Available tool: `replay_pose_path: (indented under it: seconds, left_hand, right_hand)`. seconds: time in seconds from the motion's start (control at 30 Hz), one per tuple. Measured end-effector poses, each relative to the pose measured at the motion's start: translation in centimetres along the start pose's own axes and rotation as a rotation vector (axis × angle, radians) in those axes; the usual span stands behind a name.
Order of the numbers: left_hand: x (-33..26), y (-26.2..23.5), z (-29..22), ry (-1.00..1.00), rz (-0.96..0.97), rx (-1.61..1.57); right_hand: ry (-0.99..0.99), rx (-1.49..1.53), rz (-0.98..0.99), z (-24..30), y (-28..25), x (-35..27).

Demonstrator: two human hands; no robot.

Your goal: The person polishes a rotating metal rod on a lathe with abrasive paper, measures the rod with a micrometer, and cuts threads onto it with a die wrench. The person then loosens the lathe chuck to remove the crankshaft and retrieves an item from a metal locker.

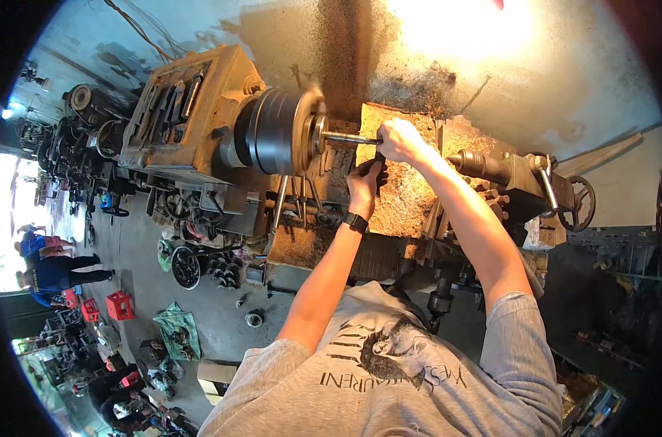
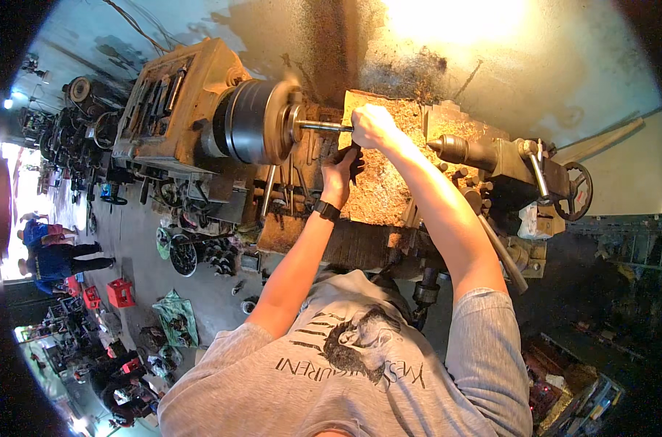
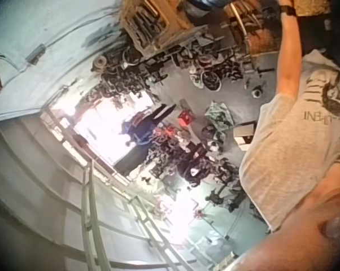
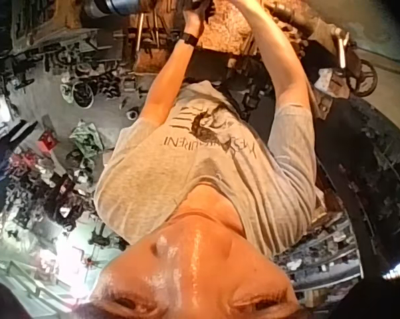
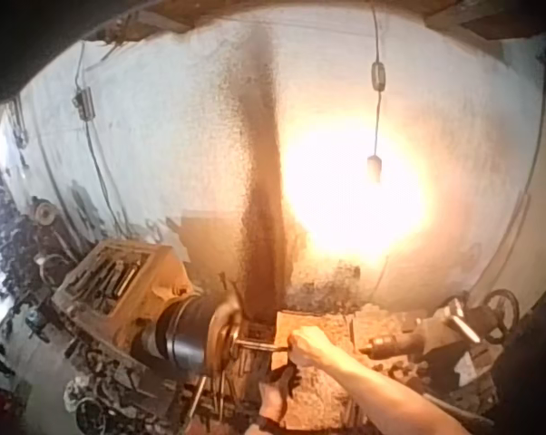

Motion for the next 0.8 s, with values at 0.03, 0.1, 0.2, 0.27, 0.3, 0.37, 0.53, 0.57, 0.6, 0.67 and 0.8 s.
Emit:
replay_pose_path:
  seconds: [0.03,0.1,0.2,0.27,0.3,0.37,0.53,0.57,0.6,0.67,0.8]
  left_hand:
    - [0.0,0.0,0.0,0.001,0.0,0.0]
    - [-0.1,-0.2,0.0,-0.011,-0.013,0.026]
    - [-0.2,-0.4,0.0,-0.027,-0.024,0.019]
    - [-0.2,-0.5,0.0,-0.028,-0.026,0.015]
    - [-0.2,-0.4,0.1,-0.035,-0.025,0.008]
    - [-0.3,-0.3,0.0,-0.034,-0.014,0.017]
    - [-0.3,-0.5,0.0,0.001,0.006,0.042]
    - [-0.3,-0.1,0.3,-0.019,0.027,0.029]
    - [-0.7,0.4,0.4,-0.044,0.049,0.018]
    - [-1.3,1.5,0.6,-0.077,0.048,-0.012]
    - [-3.0,3.1,-2.9,0.127,0.192,0.189]
  right_hand:
    - [0.0,0.0,-0.001,0.0,0.0,0.0]
    - [-0.002,-0.002,0.009,0.0,0.0,0.1]
    - [-0.009,0.011,0.011,0.2,-0.2,0.1]
    - [0.028,-0.005,0.056,-0.1,0.1,0.3]
    - [0.07,-0.022,0.105,-0.6,0.6,0.4]
    - [0.071,-0.037,0.11,-0.7,0.7,0.4]
    - [0.051,-0.049,0.102,-0.5,0.2,-0.1]
    - [0.078,0.025,0.106,-1.3,0.5,-0.2]
    - [0.108,0.102,0.112,-2.0,0.6,-0.6]
    - [0.162,0.106,0.146,-4.0,0.8,-1.3]
    - [0.279,0.246,0.084,-4.1,-2.2,-4.2]
Point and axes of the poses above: each hand's wrist, its own x-axis towards the middle knuckle, its own y-axis out of the palm, z = x × y, the point moved 9 cm from there along x, towards the middle knuckle, and after that the axes turned 8 degrees about y, right-handed, at the moved point
